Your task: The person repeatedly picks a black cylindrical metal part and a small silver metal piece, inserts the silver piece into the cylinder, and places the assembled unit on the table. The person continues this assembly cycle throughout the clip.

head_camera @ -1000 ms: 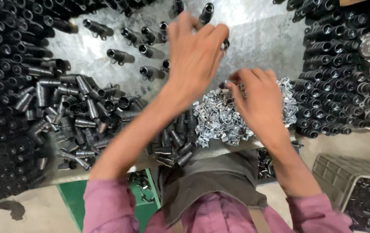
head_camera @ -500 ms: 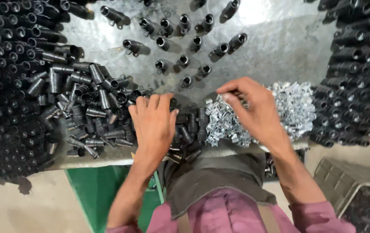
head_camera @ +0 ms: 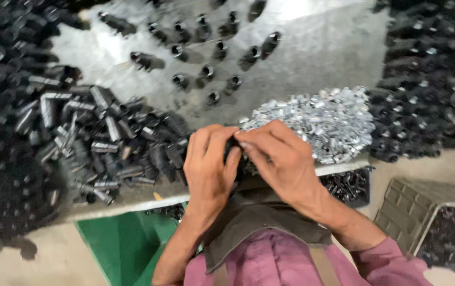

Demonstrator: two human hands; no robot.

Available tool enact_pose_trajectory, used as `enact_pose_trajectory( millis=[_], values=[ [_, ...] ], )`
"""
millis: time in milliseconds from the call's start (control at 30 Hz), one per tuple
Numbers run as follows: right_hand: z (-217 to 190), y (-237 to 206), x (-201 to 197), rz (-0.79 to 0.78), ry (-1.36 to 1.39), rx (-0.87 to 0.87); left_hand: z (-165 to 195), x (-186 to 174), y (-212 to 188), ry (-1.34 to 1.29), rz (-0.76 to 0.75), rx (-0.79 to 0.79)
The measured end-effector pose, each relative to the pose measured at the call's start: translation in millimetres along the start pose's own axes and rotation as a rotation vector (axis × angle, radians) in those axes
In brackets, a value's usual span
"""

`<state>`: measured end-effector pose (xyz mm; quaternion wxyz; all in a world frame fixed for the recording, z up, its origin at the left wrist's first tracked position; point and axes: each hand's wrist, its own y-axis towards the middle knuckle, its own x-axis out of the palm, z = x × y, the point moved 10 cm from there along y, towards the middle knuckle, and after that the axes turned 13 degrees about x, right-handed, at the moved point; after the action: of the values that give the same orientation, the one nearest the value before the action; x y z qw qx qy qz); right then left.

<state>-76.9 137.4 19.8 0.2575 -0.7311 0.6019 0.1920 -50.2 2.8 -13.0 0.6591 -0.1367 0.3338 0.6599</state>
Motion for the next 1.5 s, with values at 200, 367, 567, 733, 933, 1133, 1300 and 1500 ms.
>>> enact_pose_trajectory(
  millis=[200,367,567,733,933,1133,1300,1500],
  values=[
    [26,-11,-30,0.024,0.017,0.012,14,9,12,-0.261,-0.107,-0.022],
    [66,25,-62,0.2,-0.525,0.055,46,37,103,0.121,-0.082,0.459],
    [88,68,-39,0.059,-0.694,0.068,63,77,187,0.383,-0.121,0.511],
    [78,57,-57,0.051,-0.189,0.134,36,13,72,0.334,-0.316,0.339],
    [52,41,-32,-0.084,-0.022,0.105,-19,33,10,0.195,-0.337,0.024],
    [38,21,1,-0.226,0.128,0.115,-13,22,-10,0.023,-0.178,0.058],
    [39,7,19,-0.275,0.251,0.245,-21,26,-26,-0.25,-0.091,-0.089],
    [6,-3,11,-0.134,0.023,-0.002,-6,3,-18,-0.117,0.004,0.03]
  ],
)
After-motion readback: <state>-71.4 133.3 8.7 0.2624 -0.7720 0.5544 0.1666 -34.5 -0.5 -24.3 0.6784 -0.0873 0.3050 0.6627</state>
